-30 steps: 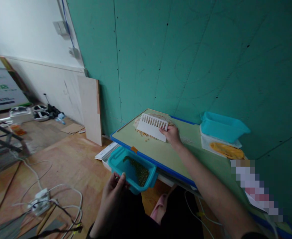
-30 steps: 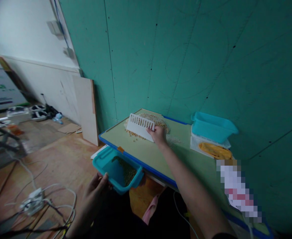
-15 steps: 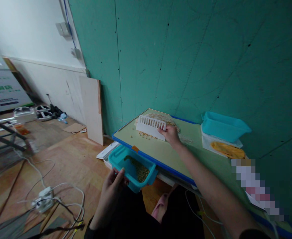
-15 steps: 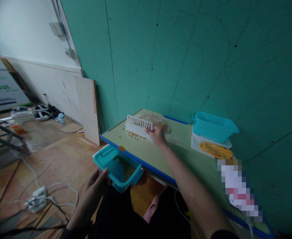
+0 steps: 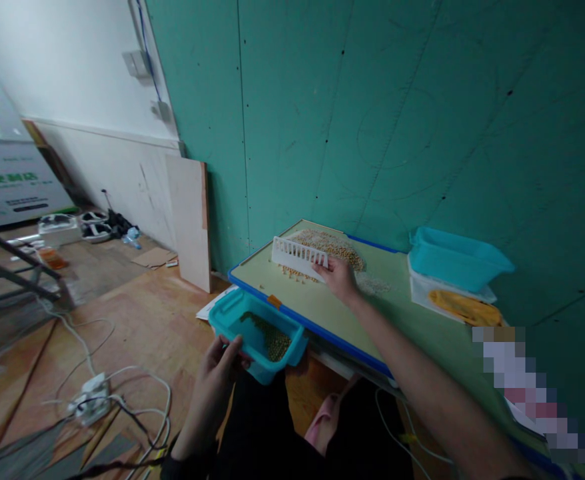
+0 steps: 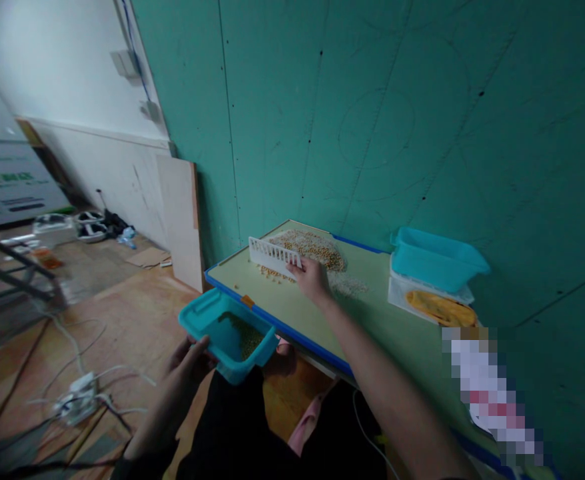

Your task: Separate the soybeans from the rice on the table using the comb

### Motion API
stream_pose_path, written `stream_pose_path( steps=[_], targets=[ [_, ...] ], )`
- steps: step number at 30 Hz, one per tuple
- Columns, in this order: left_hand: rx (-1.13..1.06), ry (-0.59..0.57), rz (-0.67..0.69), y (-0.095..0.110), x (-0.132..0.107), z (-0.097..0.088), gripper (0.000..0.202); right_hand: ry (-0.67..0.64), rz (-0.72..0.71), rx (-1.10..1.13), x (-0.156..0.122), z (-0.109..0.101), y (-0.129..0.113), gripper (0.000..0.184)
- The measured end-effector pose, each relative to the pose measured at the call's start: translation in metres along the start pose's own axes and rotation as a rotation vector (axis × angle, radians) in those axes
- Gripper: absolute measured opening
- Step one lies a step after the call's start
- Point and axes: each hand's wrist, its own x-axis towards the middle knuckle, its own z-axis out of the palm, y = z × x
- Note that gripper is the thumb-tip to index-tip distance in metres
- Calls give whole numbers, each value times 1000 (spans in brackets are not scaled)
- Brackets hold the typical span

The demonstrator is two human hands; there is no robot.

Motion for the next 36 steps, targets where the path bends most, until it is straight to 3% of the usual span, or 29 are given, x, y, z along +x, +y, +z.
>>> stream_pose_path(
  steps=[9,21,30,36],
  targets=[
    [-24,7,-19,-2,5,-1,31,2,-44,-3,-16,3,-8,19],
    [-92,25,-26,-7,-6,7,30,30,-109,-74,-26,5,-23,21],
    [-81,13,-25,-7,-6,10,31,122,-128,-41,-17,9,-17,25],
    [-48,-12,-18,-4,-8,12,32,83,-148,-78,-5,18,-20,21]
  ],
)
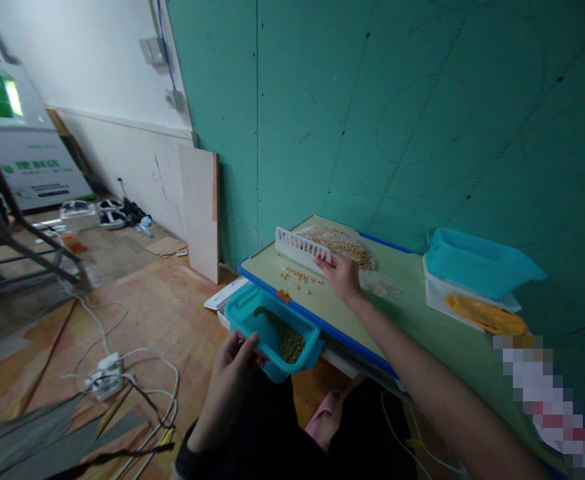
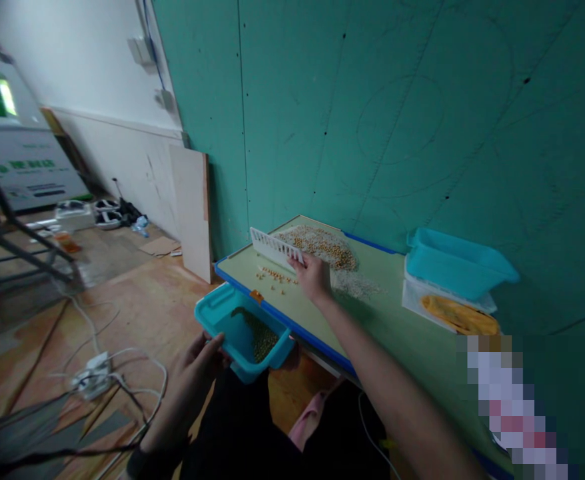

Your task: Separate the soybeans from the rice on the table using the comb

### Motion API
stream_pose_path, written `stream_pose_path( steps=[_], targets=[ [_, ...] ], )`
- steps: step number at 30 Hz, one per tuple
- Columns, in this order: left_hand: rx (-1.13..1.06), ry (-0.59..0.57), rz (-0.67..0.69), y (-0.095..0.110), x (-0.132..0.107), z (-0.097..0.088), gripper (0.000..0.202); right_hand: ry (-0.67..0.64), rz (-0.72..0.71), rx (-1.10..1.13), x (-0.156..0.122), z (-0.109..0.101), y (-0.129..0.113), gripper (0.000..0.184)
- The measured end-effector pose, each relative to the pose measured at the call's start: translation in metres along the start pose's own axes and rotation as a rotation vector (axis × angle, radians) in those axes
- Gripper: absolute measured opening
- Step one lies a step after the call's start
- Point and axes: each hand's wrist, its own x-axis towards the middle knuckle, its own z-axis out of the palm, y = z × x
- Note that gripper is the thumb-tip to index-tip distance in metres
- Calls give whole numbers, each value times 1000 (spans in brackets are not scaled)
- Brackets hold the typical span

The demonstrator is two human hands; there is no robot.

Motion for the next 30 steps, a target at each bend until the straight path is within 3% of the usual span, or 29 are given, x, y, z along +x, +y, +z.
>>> stream_pose_path(
  steps=[6,14,22,26,30],
  targets=[
    [38,-4,0,0,-1,-1,34,-54,-7,-55,3,2,-3,15],
    [-25,16,7,-1,5,-14,31,-116,17,68,3,-15,6,18],
    [-8,19,31,7,15,-24,26,-61,121,311,-19,-25,-27,23],
    [-24,32,1,5,12,-20,28,-47,143,249,-38,-38,-40,22],
    [-19,13,-34,1,1,-12,30,-7,177,186,-58,-66,-47,22]
  ],
)
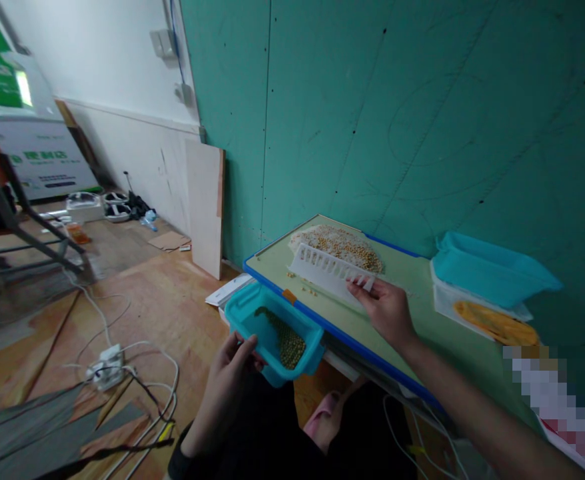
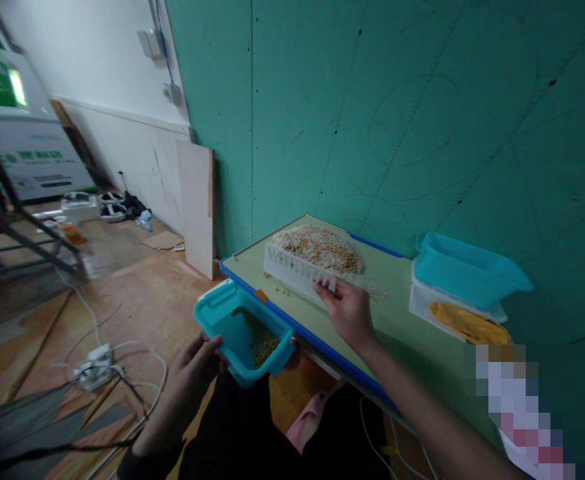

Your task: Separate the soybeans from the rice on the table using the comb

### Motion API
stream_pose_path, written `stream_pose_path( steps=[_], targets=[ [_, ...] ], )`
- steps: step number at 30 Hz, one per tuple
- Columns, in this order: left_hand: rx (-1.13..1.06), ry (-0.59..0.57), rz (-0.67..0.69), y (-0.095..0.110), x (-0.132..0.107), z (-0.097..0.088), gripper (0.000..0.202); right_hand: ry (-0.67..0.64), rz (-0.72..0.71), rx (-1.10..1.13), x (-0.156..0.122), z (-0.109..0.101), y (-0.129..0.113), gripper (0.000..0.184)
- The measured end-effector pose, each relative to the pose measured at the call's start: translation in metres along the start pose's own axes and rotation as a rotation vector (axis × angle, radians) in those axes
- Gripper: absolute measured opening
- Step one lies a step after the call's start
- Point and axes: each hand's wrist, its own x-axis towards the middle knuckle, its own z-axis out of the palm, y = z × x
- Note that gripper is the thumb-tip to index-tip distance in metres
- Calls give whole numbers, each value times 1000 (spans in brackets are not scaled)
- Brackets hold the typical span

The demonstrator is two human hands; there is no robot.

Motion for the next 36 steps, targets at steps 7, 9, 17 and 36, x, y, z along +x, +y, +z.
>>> stream_pose_path(
  steps=[7,9,17,36],
  targets=[
    [-12,-28,-33,-1,-10,18,32,80,42,-128,-34,-33,0,23],
    [-13,-30,-27,-2,-9,20,33,80,39,-163,-38,-33,2,23],
    [3,-45,-4,-7,-4,19,31,30,8,-170,-42,-27,10,24],
    [-10,20,33,9,12,2,24,64,-90,-228,-21,17,3,22]
  ],
)
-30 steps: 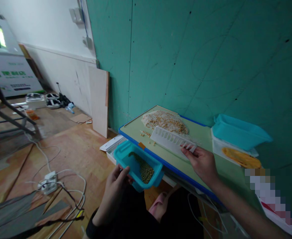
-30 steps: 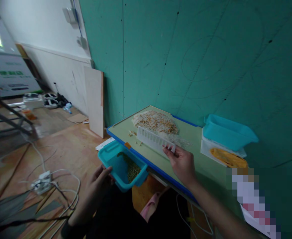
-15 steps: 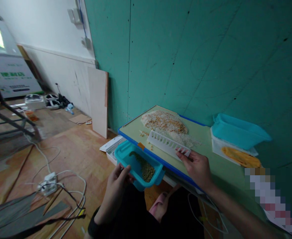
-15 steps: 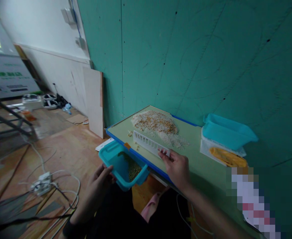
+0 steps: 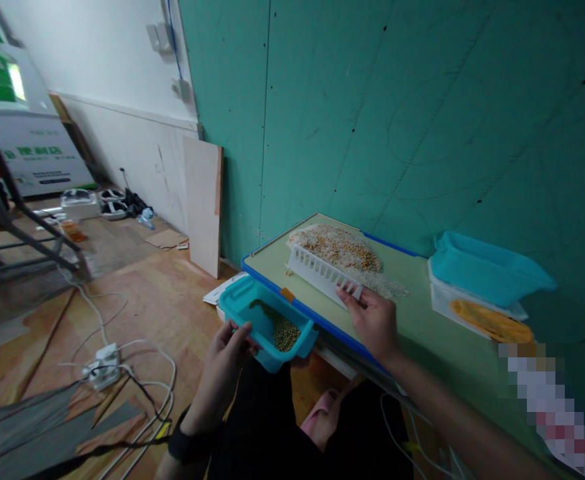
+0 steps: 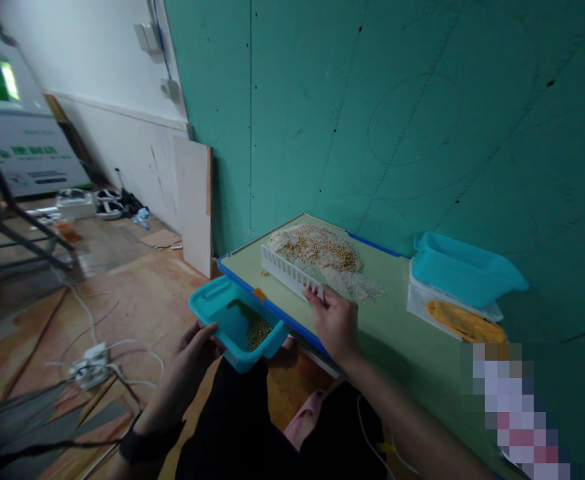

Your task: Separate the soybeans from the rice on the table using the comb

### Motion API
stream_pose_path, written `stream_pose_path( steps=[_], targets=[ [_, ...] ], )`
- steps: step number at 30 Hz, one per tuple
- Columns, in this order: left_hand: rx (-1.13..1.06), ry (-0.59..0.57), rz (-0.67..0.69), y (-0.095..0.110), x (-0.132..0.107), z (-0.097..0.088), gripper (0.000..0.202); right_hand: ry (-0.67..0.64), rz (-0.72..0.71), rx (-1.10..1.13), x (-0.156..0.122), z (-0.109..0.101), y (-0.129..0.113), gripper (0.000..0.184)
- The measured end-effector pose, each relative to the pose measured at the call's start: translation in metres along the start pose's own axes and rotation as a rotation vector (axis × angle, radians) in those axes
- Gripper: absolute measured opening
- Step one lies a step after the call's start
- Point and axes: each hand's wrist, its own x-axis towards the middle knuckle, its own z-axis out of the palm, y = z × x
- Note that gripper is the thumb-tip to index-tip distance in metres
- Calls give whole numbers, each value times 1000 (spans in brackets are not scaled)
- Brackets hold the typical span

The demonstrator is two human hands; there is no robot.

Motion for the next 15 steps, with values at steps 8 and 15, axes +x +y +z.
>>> stream_pose_path(
  steps=[8,15],
  targets=[
    [21,-22,24,17,25,-22,22,-42,1,-25,10,14,1,24],
    [32,4,39,27,42,-28,25,-88,10,58,8,23,-7,22]
  ],
)
